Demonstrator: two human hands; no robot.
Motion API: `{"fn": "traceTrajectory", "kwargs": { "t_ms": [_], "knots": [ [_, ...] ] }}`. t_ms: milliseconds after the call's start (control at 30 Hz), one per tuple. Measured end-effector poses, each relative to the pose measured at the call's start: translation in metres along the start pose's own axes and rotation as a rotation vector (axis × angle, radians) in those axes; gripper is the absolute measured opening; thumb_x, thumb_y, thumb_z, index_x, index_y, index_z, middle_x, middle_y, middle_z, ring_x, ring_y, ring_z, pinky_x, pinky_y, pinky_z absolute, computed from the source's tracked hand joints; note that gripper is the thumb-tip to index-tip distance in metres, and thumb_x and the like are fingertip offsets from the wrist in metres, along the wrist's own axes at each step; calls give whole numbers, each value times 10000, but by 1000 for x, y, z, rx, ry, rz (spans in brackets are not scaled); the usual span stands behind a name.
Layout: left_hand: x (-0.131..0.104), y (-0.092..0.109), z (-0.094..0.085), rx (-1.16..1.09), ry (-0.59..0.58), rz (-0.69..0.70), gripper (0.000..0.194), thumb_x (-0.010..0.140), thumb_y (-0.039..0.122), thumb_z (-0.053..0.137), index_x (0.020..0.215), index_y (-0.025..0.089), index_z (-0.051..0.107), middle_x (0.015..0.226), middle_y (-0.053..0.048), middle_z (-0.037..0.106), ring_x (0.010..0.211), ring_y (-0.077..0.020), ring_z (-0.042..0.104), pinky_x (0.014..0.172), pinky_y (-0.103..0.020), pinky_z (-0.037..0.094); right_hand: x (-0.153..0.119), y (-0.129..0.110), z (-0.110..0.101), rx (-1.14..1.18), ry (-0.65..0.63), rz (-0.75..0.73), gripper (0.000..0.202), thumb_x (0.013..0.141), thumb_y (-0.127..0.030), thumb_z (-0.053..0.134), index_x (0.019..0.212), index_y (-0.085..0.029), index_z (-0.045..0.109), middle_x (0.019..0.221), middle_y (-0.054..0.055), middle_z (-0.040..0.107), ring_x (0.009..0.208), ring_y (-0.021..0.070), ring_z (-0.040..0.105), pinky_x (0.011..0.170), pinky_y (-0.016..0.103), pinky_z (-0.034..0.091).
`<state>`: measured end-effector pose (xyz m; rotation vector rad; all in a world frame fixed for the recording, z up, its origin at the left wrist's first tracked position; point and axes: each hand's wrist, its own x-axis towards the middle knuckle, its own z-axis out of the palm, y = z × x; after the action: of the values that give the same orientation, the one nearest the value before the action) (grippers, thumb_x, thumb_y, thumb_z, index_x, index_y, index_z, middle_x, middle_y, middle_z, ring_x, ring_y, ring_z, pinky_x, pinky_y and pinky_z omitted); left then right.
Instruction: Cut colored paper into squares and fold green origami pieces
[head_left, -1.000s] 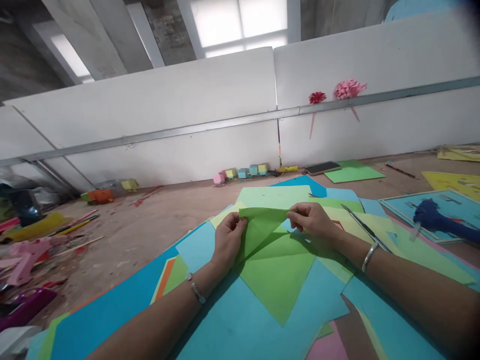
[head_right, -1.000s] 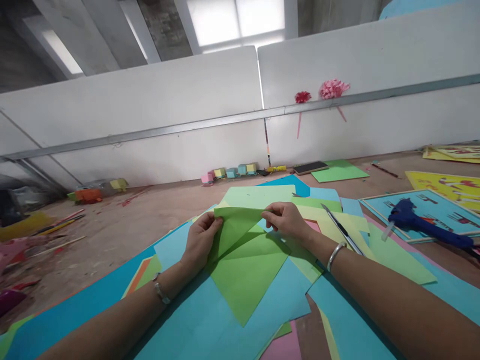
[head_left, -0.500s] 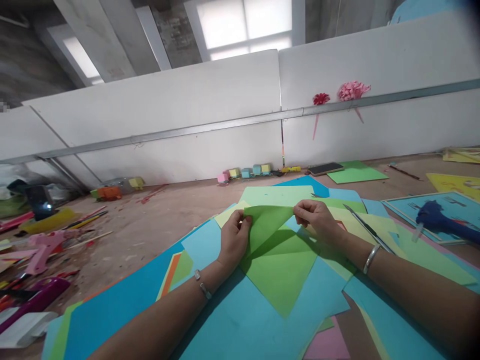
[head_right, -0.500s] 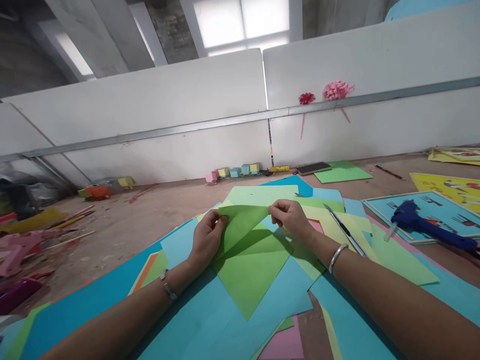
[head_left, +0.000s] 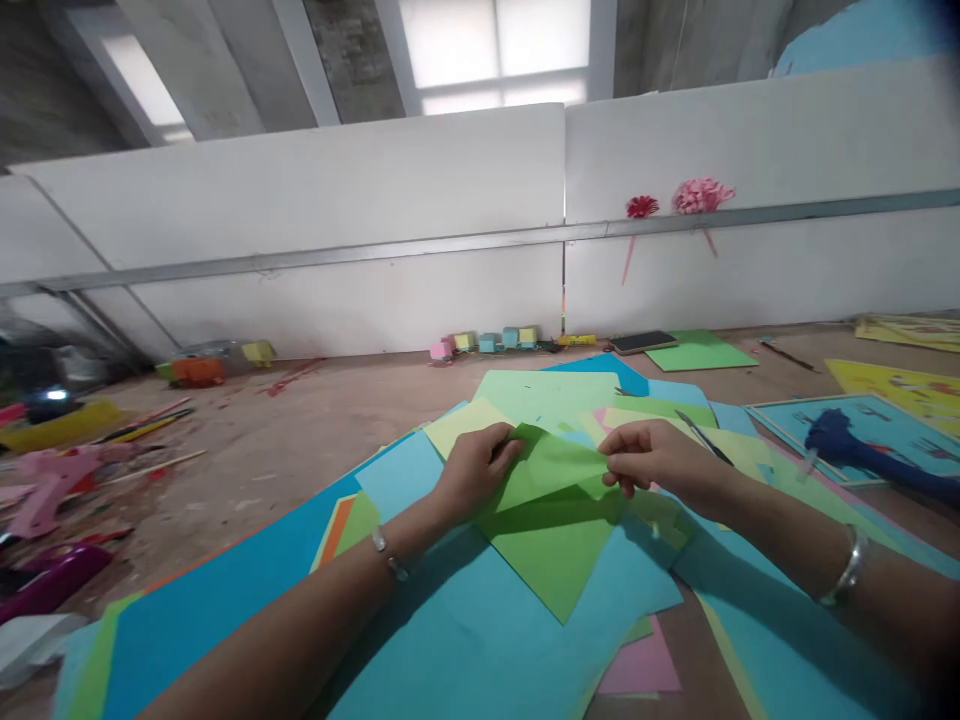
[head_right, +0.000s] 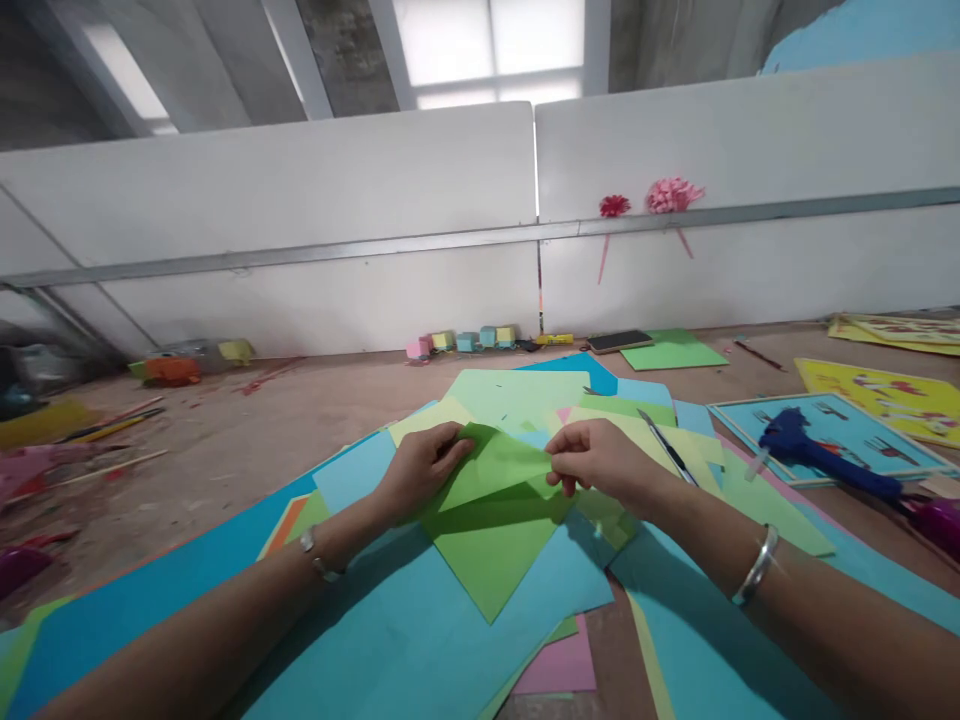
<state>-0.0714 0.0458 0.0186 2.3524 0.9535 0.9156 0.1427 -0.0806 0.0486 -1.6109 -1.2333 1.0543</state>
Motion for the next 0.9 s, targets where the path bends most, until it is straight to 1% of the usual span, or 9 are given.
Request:
{"fn": "traceTrajectory", "kwargs": {
  "t_ms": [133,300,333,400,500,567,733,800,900],
  "knots": [
    [7,15,-16,145,-86,123,155,813,278,600,679,203,589,512,51,461,494,-137,391,524,-261,229,-25,10,7,83,-7,107,139,650,-189,642,782,-160,613,664,42,724,488,99,591,463,207,365],
    [-8,44,-18,263,391,495,168,889,329,620,803,190,659,742,-43,669,657,-173,569,627,-276,387,-34,17,10,258,175,89,132,634,-171,649,749,-168,584,673,50,730,461,85,564,445,202,350],
    [-14,51,-15,218,409,584,192,885,334,632,766,185,659,733,-52,670,673,-175,580,641,-275,407,-34,17,10,298,212,73,131,630,-170,649,740,-169,577,669,50,729,465,83,562,446,200,349],
    [-27,66,-6,87,167,633,233,872,337,655,690,191,660,630,-19,635,575,-140,544,561,-243,387,-34,17,12,377,269,34,135,634,-182,656,740,-169,573,674,45,727,469,76,556,456,198,360],
    [-38,79,11,-281,-272,199,246,828,425,670,795,189,733,672,-25,670,533,-126,539,490,-224,388,-35,17,17,481,289,-36,167,645,-202,671,784,-165,586,672,18,717,463,70,551,475,201,389],
    [-36,81,22,-552,-392,-153,368,767,516,693,871,168,756,706,-41,679,510,-116,513,455,-217,388,-36,16,20,495,292,-54,165,658,-184,656,805,-164,584,629,-6,694,451,70,552,457,191,371],
    [-25,82,43,-907,-319,-677,420,661,477,819,518,113,668,499,-20,555,456,-73,455,432,-165,400,-43,19,26,411,249,-38,144,700,-95,576,816,-181,560,637,-26,686,423,62,555,433,173,365],
    [-24,86,48,-1019,-288,-820,315,769,351,774,583,108,699,464,-1,538,410,-55,431,408,-140,400,-49,23,26,314,171,-42,118,722,-99,568,798,-188,560,651,-27,680,443,75,571,442,181,388],
    [-28,92,51,-1160,-201,-936,119,883,126,637,831,121,744,628,-28,677,400,-46,501,382,-113,431,-66,28,17,-39,120,-182,64,772,-148,585,719,-184,588,646,-15,661,535,104,595,524,209,421]
  ]
}}
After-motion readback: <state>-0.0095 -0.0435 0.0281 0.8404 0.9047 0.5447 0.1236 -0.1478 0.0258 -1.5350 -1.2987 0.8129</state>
